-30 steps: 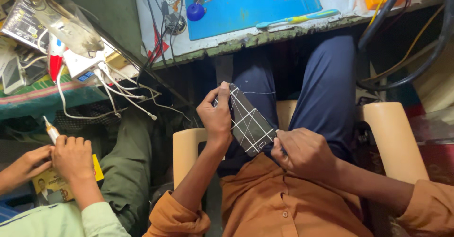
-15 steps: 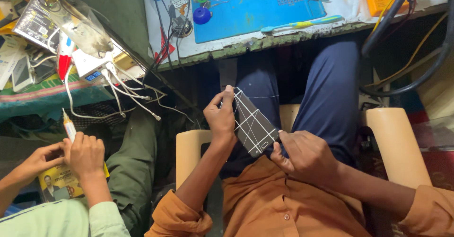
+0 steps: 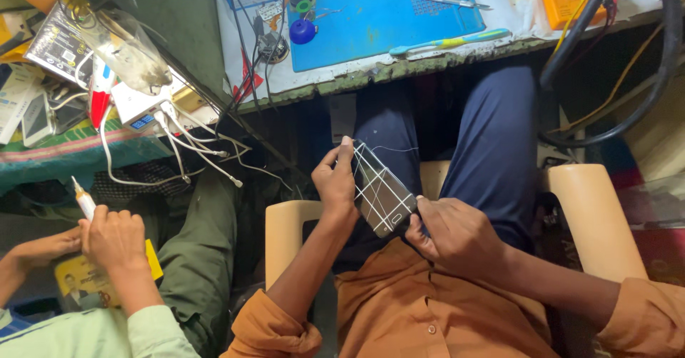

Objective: The person sits in a chair holding a smartphone on their lap and works a thin wire around the edges of the phone, pulling the wire taut and repositioning it along the sides and corners to work it between the frame and screen. They turn the phone over and continue drawing the wire around it throughout the clip.

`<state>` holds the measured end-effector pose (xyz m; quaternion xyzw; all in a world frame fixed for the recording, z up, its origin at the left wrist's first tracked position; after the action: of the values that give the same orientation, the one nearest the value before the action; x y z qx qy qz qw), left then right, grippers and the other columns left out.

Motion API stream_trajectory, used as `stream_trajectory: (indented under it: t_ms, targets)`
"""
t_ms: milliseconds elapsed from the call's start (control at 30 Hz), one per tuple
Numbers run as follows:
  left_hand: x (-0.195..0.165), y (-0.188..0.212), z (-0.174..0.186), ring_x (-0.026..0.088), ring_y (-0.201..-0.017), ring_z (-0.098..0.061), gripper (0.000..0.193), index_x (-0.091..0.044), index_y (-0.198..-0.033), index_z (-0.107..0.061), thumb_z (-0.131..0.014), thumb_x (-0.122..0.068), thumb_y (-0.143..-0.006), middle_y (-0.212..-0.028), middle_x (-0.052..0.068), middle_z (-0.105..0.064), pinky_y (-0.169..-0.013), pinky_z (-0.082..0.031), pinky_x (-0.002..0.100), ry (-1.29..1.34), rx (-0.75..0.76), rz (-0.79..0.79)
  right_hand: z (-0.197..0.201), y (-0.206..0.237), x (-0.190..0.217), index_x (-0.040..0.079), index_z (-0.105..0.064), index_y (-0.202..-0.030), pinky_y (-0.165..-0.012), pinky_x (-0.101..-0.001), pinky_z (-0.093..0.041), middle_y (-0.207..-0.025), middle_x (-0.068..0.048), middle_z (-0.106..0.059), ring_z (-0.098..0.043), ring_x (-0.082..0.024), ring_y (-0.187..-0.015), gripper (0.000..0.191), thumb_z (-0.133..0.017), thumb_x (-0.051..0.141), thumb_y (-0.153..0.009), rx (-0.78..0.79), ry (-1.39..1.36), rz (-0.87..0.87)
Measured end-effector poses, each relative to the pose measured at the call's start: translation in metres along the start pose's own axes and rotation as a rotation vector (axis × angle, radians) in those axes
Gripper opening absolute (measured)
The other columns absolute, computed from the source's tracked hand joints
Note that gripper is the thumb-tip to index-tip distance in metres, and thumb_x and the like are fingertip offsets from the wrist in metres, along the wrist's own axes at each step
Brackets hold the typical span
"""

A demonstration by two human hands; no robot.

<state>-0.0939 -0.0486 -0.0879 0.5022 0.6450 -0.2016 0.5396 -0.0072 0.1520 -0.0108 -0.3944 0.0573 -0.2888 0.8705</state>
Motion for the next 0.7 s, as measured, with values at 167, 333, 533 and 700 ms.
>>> stream_trajectory:
  t_ms: [167, 333, 533, 700]
  targets:
    - [0.006, 0.001, -0.002, 0.007, -0.068, -0.061, 0.031, 0.003, -0.095, -0.078, -0.074, -0.029, -0.093, -0.079, 0.0, -0.071, -0.064, -0.049, 0.024, -0.044, -0.026, 0.025, 0.0, 0.001, -0.002, -0.016, -0.063, -0.101, -0.066, -0.036, -0.059, -0.077, -0.018, -0.067, -0.07, -0.029, -0.068, 0.027, -0.071, 0.005, -0.086, -0.01, 0.017, 0.024]
    - [0.011, 0.0, 0.0, 0.008, -0.066, -0.062, 0.032, 0.003, -0.096, -0.076, -0.072, -0.029, -0.094, -0.078, 0.001, -0.071, -0.062, -0.05, 0.025, -0.008, -0.002, 0.072, -0.001, 0.004, -0.003, -0.018, -0.063, -0.102, -0.067, -0.0349, -0.059, -0.076, -0.017, -0.067, -0.071, -0.027, -0.068, 0.029, -0.072, 0.005, -0.087, 0.006, 0.035, 0.043]
    - [0.007, -0.004, 0.0, 0.008, -0.065, -0.061, 0.031, 0.004, -0.095, -0.076, -0.072, -0.027, -0.095, -0.078, 0.001, -0.07, -0.061, -0.049, 0.024, 0.003, 0.013, -0.005, 0.002, 0.0, -0.002, -0.016, -0.065, -0.102, -0.068, -0.0361, -0.059, -0.078, -0.018, -0.068, -0.071, -0.029, -0.07, 0.029, -0.072, 0.005, -0.085, 0.009, 0.005, 0.027]
    - [-0.017, 0.013, -0.006, 0.004, -0.07, -0.057, 0.031, 0.003, -0.096, -0.078, -0.072, -0.026, -0.099, -0.08, -0.002, -0.068, -0.063, -0.046, 0.022, -0.072, 0.215, -0.164, 0.02, -0.013, -0.028, -0.003, -0.065, -0.112, -0.08, -0.039, -0.06, -0.096, -0.014, -0.071, -0.072, -0.031, -0.088, 0.03, -0.072, 0.004, -0.083, 0.048, -0.192, 0.07]
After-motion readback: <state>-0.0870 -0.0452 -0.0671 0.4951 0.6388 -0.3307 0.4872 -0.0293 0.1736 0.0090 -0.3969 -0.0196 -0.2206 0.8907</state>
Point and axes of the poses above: each hand's wrist, its own y-axis away from the middle knuckle, its own z-axis out of the back of the hand, x = y × z, the point moved 2 cm from there along -y, towards the middle knuckle
